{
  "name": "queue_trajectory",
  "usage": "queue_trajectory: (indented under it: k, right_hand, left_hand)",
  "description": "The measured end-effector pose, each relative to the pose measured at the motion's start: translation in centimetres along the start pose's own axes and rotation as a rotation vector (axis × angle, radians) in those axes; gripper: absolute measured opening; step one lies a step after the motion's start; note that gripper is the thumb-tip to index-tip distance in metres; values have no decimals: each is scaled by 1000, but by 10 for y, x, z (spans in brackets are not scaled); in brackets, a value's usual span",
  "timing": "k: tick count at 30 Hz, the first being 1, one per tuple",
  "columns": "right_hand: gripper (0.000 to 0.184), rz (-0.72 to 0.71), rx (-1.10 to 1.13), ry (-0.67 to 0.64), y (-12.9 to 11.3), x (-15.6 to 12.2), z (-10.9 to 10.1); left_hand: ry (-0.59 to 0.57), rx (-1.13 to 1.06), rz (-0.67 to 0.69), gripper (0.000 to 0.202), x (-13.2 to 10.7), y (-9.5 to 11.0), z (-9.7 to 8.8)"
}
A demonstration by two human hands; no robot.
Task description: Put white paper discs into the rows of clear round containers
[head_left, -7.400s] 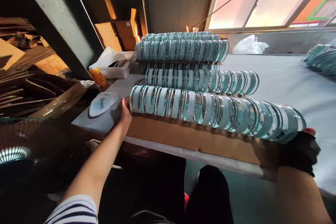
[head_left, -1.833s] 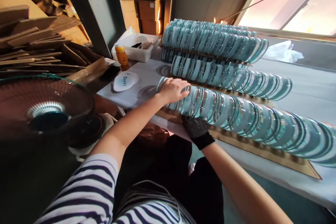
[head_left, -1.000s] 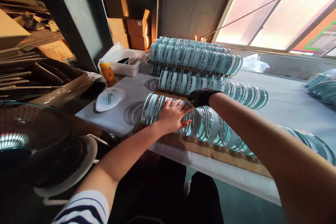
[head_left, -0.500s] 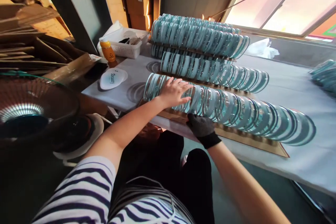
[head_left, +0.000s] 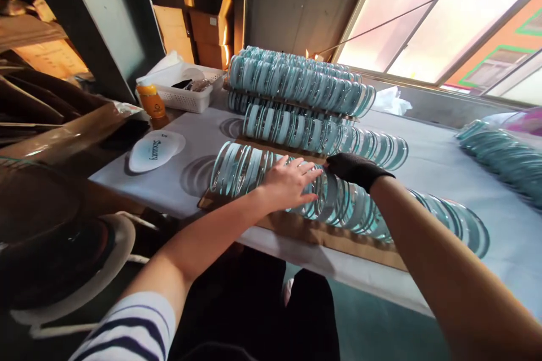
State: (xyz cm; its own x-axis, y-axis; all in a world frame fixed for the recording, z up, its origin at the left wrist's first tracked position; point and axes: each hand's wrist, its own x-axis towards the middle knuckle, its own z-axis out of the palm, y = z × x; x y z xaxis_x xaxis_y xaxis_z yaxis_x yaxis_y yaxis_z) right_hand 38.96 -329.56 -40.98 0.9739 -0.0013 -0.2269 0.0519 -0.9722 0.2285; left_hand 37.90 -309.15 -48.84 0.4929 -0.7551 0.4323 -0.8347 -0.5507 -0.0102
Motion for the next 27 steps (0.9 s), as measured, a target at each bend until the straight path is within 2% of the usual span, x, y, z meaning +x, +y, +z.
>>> queue_trajectory:
  k: [3, 6, 9, 13, 15, 17, 21, 23, 25, 27]
  right_hand:
    - [29, -192, -117, -89, -6, 32, -6]
    - [30, -218, -213, -93, -20, 42, -7]
    - [31, -185, -309, 16, -28, 32, -11]
    - [30, -112, -221, 125, -21, -14, -6]
    - [30, -53, -152, 234, -19, -46, 14]
    - [34, -2, -91, 330, -25, -75, 47]
    - [34, 17, 86, 350, -63, -107, 127]
    - [35, 20, 157, 349, -78, -113, 155]
    - [38, 20, 212, 379, -75, -121, 169]
    - [43, 86, 282, 524, -45, -134, 175]
  left_hand:
    - [18, 17, 16, 62, -2, -1, 4]
    - [26, 9, 17, 63, -3, -2, 3]
    - [24, -2, 3, 61, -3, -1, 0]
    - [15, -17, -13, 60, -4, 0, -1]
    - [7, -32, -29, 61, -5, -1, -1]
    - [-8, -44, -42, 62, -4, -2, 1]
    - [-51, -60, -58, 62, 3, -1, 2]
    - [-58, -62, -51, 62, 1, -1, -3]
    - [-15, -53, -4, 57, -11, -6, -12]
    - [138, -39, -13, 53, -40, -17, -21]
